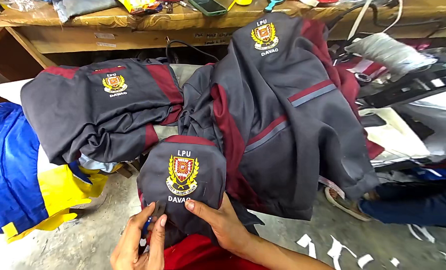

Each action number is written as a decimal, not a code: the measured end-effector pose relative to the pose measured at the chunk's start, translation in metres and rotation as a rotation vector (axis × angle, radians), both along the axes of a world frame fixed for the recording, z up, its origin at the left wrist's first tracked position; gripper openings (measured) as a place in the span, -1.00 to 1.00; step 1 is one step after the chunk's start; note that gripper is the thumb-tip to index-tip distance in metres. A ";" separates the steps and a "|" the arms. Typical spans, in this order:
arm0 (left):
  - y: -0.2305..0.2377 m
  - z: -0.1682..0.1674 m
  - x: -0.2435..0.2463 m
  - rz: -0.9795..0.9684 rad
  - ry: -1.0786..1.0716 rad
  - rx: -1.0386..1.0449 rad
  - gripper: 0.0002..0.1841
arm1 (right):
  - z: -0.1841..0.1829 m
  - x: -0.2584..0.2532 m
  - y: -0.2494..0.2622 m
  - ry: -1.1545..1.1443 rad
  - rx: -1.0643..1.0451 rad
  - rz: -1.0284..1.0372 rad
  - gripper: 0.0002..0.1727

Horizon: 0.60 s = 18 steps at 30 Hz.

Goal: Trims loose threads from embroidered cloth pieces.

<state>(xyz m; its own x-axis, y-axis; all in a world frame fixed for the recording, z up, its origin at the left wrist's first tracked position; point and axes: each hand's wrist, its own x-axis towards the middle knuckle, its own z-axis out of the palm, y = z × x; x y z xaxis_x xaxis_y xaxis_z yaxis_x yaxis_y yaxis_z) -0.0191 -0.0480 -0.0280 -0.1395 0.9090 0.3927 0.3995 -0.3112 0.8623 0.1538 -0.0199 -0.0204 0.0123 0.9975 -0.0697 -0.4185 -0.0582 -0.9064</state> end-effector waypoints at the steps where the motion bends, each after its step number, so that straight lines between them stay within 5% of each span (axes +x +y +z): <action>1: -0.002 0.002 0.000 -0.018 0.012 -0.004 -0.70 | 0.001 0.000 0.001 0.001 -0.007 -0.003 -0.52; 18: -0.005 0.001 0.009 -0.074 0.086 -0.003 -0.72 | 0.001 0.000 0.002 -0.055 0.087 0.018 -0.48</action>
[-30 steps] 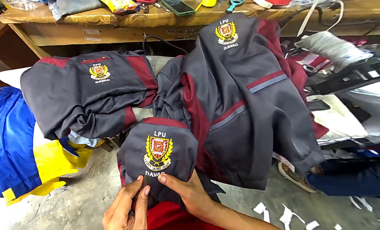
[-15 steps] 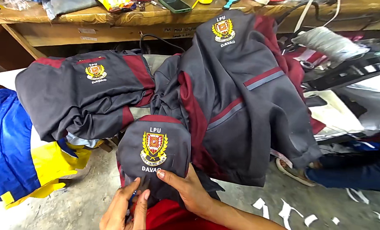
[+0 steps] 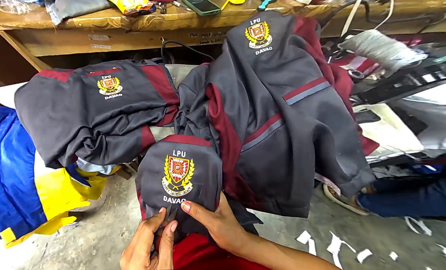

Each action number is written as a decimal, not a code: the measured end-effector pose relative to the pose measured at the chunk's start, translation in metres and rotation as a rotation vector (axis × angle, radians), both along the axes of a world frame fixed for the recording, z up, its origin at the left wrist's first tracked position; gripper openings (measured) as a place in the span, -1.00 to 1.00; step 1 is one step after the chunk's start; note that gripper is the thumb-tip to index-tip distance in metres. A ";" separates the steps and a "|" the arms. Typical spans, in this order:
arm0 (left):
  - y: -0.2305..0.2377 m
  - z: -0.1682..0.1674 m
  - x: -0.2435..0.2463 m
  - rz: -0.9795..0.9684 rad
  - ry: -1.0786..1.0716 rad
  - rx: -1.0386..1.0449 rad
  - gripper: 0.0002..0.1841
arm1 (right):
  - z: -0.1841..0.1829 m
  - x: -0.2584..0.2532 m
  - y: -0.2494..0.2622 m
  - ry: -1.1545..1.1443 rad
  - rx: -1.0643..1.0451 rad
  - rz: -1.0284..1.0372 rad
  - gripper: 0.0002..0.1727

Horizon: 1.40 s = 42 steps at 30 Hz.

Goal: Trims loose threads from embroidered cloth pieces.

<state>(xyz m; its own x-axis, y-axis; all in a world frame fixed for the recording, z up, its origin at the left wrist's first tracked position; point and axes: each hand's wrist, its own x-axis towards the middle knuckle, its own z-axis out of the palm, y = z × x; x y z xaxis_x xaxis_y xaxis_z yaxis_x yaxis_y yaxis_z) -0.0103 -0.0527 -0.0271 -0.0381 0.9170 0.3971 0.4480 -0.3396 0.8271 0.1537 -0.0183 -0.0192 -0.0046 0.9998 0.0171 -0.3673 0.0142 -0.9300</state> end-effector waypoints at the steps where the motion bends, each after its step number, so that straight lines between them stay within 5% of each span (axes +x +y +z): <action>1: 0.000 0.000 0.000 0.000 -0.004 -0.003 -0.72 | 0.000 0.000 0.000 -0.003 0.005 -0.002 -0.48; 15: 0.001 0.001 0.003 0.021 0.028 -0.014 -0.72 | -0.005 -0.002 0.000 -0.032 0.056 -0.025 -0.50; 23: 0.001 -0.001 0.013 0.008 -0.237 -0.047 -0.70 | -0.003 -0.008 -0.001 0.036 -0.021 -0.050 -0.49; 42: -0.004 -0.003 0.012 0.051 -0.143 -0.035 -0.70 | -0.003 -0.013 -0.001 -0.013 0.057 -0.079 -0.48</action>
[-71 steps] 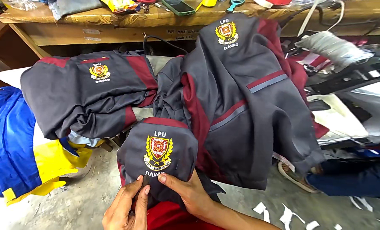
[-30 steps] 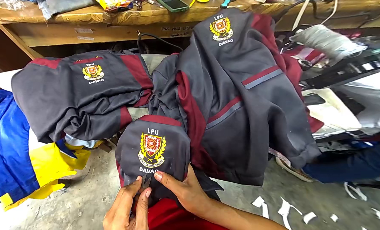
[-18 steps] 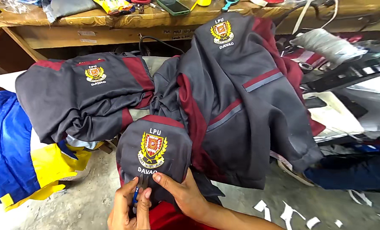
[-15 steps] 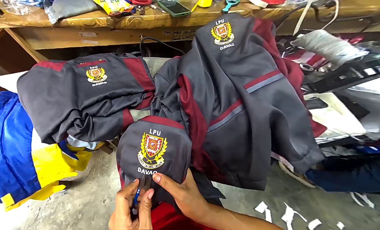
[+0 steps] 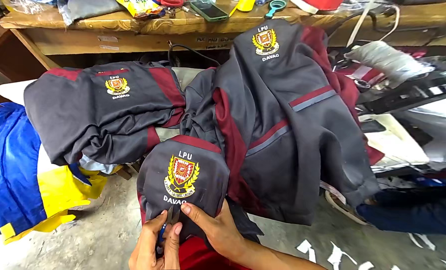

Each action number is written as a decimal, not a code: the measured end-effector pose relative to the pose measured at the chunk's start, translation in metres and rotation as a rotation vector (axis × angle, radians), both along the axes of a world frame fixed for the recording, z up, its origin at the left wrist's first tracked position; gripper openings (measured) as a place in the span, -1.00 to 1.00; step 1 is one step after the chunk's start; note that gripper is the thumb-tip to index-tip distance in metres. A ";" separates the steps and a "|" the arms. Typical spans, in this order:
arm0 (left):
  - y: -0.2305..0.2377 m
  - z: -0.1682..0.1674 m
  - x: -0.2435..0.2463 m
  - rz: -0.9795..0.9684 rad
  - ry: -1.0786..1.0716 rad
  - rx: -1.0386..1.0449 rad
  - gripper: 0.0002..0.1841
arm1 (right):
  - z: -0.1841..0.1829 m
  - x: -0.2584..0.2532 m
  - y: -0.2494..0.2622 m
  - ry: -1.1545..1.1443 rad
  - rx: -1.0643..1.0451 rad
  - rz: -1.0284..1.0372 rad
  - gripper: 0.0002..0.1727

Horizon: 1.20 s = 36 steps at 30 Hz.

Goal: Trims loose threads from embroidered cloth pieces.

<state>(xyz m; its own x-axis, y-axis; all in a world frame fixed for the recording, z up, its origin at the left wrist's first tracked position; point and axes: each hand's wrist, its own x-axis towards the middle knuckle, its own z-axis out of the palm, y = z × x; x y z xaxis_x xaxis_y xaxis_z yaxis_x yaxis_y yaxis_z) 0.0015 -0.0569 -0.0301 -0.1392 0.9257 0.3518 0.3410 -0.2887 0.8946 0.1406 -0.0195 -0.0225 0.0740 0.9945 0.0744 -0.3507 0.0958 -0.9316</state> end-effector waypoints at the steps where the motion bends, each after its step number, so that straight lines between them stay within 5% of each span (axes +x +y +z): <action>1: 0.000 0.000 0.000 0.000 0.000 -0.002 -0.70 | 0.000 0.000 0.000 0.002 0.002 0.003 -0.49; 36: 0.007 0.000 -0.002 -0.037 0.064 -0.055 -0.69 | -0.005 0.007 0.007 0.011 -0.052 0.042 -0.50</action>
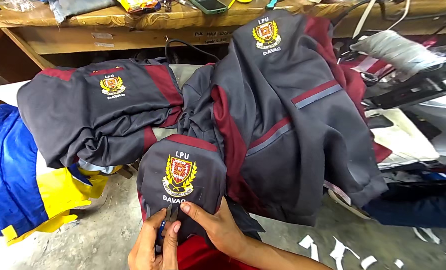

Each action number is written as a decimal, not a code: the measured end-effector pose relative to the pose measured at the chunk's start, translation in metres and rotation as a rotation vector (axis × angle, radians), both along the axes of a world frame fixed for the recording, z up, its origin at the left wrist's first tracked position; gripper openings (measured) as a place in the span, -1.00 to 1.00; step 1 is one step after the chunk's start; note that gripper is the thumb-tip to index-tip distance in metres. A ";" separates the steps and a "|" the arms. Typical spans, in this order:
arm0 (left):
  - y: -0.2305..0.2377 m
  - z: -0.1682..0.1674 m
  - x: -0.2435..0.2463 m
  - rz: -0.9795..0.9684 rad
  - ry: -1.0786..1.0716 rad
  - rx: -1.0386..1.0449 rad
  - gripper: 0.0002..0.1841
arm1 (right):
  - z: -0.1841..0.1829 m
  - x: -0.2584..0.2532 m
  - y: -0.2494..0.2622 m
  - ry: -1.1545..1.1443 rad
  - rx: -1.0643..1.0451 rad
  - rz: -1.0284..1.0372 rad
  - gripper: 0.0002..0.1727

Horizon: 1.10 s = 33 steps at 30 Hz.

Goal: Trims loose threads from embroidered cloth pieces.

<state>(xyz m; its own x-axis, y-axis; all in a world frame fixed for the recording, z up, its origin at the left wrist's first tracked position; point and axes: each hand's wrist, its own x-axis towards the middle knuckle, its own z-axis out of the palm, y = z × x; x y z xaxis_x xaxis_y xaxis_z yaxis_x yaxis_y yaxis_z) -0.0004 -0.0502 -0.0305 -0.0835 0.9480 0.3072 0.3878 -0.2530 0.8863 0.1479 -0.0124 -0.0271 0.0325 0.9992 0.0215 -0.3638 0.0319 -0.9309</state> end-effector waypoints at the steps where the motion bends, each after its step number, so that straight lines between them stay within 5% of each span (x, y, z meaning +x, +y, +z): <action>1: 0.000 0.000 0.000 0.000 0.002 -0.002 -0.69 | 0.001 0.000 0.000 -0.001 -0.008 0.000 -0.49; 17: 0.001 0.003 0.003 -0.021 -0.142 -0.024 -0.75 | -0.001 -0.001 -0.002 0.036 -0.002 0.013 -0.50; 23: 0.002 -0.003 0.004 0.030 -0.043 0.036 -0.72 | 0.001 -0.002 -0.002 0.057 -0.030 0.007 -0.50; 29: 0.004 0.000 0.006 -0.077 -0.477 -0.099 -0.82 | -0.001 -0.003 -0.002 0.087 -0.036 0.017 -0.52; 33: 0.003 -0.004 0.006 -0.033 -0.324 -0.021 -0.79 | 0.002 -0.004 -0.003 0.106 -0.084 0.003 -0.52</action>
<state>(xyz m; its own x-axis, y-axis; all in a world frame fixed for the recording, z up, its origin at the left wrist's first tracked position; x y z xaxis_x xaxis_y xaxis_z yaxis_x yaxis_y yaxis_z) 0.0060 -0.0474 -0.0345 -0.1429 0.9577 0.2499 0.0771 -0.2410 0.9675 0.1437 -0.0154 -0.0251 0.0276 0.9974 -0.0661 -0.4604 -0.0461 -0.8865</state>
